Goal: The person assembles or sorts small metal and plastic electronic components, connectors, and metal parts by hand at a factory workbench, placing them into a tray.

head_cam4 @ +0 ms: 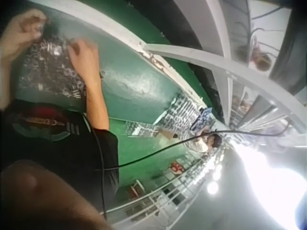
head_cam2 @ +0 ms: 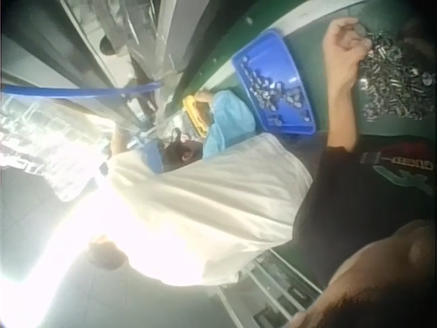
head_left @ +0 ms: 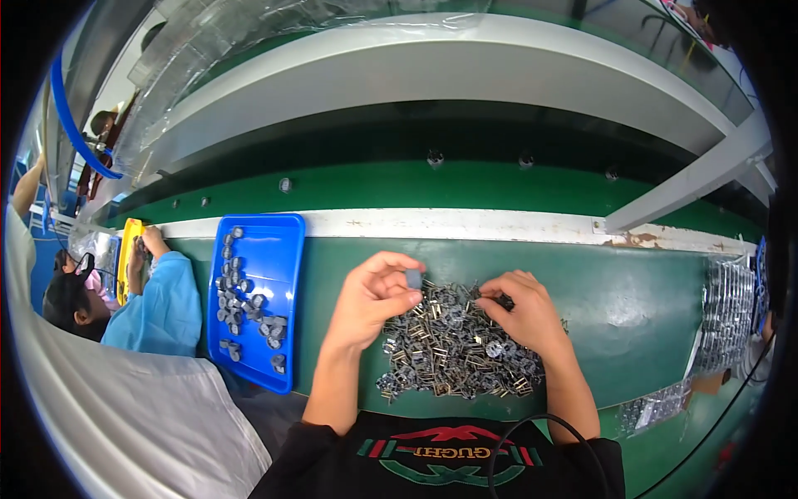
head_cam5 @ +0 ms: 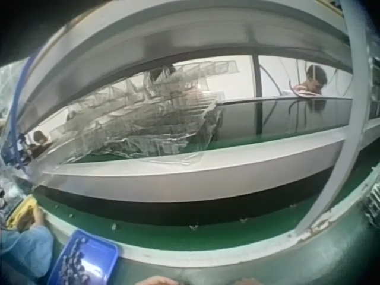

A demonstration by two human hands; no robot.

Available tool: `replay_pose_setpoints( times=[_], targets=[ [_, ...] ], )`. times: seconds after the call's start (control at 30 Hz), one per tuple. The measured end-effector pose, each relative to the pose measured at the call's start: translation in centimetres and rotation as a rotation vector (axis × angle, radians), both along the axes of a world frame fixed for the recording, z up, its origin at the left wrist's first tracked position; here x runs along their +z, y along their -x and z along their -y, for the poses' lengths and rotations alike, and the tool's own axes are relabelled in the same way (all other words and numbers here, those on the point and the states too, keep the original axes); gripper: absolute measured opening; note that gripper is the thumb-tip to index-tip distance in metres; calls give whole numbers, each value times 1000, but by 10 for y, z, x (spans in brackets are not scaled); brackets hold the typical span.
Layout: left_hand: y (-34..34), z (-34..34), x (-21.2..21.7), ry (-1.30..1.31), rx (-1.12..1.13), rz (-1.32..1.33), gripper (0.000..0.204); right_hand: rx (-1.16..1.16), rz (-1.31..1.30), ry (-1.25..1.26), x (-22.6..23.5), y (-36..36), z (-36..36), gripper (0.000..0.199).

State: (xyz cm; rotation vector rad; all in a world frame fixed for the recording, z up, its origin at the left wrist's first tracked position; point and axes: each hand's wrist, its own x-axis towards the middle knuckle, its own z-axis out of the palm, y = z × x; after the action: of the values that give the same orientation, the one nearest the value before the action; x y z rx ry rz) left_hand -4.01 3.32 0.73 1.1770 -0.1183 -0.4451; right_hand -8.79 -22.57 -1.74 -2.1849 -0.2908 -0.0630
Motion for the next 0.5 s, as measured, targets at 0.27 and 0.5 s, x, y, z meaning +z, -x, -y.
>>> replay_pose_setpoints(
  times=[0.27,0.5],
  targets=[
    [16,27,-16,-90,-53,-88,37,16,5,107,1,4,-1,27],
    [23,26,-15,115,-89,-193,41,-73,-27,194,-2,3,-9,26]
  ],
)
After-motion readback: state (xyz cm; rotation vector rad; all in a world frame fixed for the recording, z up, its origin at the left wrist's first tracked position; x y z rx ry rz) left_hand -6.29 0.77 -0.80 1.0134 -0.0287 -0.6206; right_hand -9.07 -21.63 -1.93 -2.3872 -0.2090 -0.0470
